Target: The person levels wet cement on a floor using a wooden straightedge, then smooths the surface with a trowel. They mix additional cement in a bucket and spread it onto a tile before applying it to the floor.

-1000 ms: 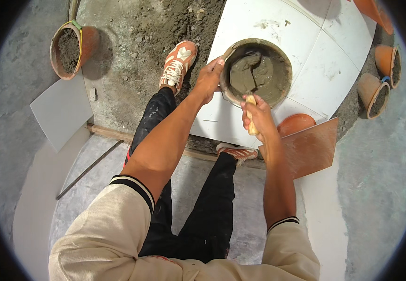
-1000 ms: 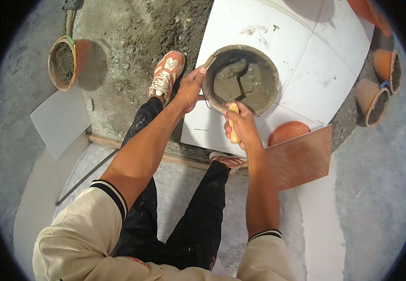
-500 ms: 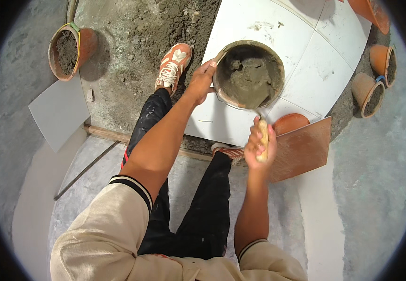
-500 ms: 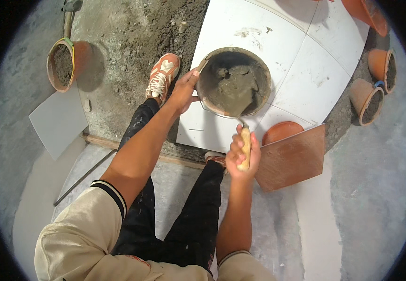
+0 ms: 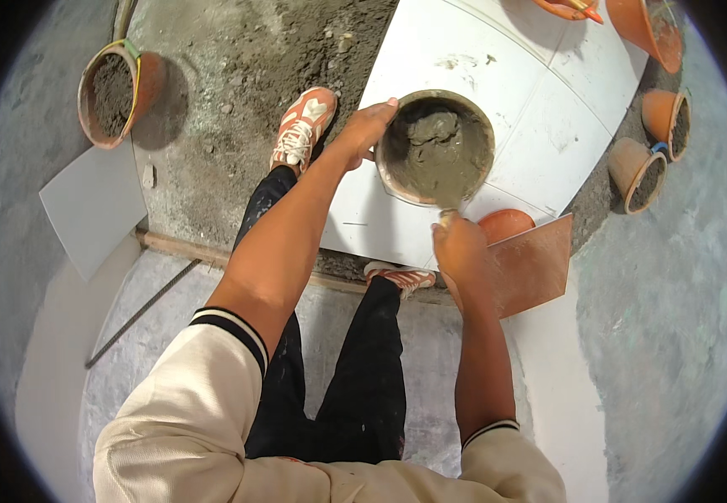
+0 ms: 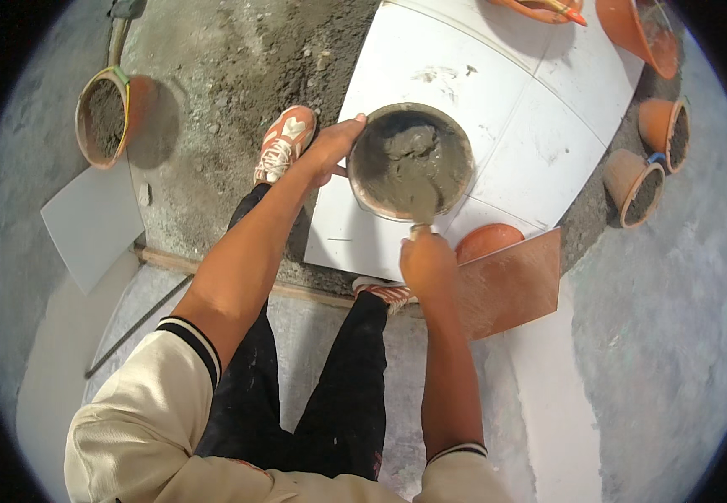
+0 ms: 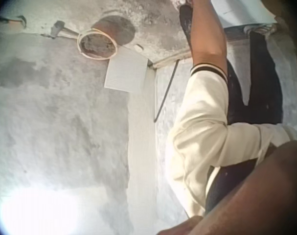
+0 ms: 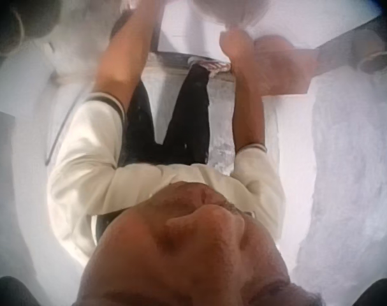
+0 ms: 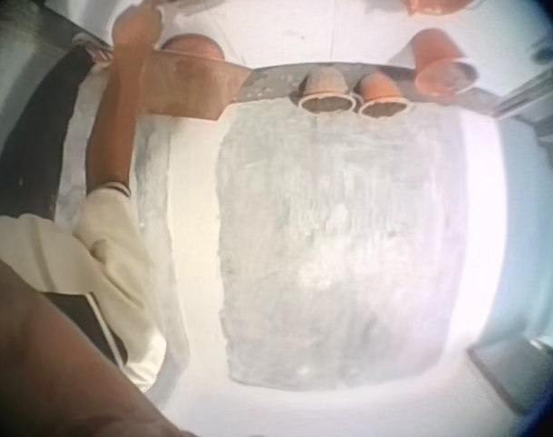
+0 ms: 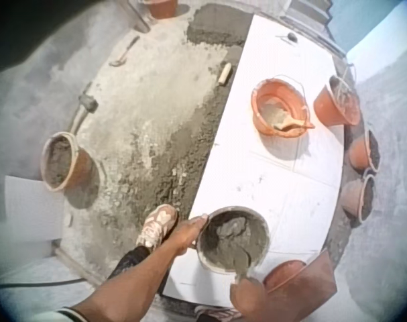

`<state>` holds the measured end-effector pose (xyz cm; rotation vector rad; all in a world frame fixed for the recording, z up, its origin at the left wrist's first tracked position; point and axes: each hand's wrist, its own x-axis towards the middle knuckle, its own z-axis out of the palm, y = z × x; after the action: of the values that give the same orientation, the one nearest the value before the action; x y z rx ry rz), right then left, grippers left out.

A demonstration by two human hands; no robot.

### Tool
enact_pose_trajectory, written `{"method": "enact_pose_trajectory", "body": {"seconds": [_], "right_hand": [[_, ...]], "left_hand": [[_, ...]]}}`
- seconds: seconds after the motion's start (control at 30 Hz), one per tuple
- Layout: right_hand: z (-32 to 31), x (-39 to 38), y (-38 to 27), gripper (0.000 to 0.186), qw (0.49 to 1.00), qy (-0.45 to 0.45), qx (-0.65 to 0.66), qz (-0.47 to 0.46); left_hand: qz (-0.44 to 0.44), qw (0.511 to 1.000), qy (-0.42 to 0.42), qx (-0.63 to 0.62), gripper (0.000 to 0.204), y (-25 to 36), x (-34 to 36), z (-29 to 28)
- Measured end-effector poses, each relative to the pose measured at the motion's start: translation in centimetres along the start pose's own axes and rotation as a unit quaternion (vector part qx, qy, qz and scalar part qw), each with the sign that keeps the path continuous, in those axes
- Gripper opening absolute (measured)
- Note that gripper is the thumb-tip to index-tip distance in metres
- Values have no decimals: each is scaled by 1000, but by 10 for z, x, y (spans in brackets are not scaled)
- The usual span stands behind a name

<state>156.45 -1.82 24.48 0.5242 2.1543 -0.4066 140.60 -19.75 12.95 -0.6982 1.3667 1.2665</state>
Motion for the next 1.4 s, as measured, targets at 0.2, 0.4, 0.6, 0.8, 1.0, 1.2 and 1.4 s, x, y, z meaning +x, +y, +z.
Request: {"method": "enact_pose_trajectory", "body": {"seconds": [0.2,0.4,0.6,0.8,1.0,1.2,1.4], "right_hand": [[4,69,-3,47,994,-70,81,32],[0,-10,41,46,997,4,-39,-65],[-4,53,58,46,999,-25,20,43],[29,32,28,47,934,-137,319,89],[44,34,14,35,769,-191,603,94],[77,56,21,27,273,-219,936,35],[91,7,42,38,-27,-152,988,-16]], "left_hand": [[-8,998,-17,-59,70,-10,4,21],[-11,996,18,-82,68,-13,-20,26],[13,994,20,-105,68,-18,-21,41],[31,993,48,-104,63,-30,-25,32],[47,993,59,-91,62,-38,-22,29],[39,994,58,-89,67,-46,-14,22],[22,987,72,-144,66,-51,-25,37]]}}
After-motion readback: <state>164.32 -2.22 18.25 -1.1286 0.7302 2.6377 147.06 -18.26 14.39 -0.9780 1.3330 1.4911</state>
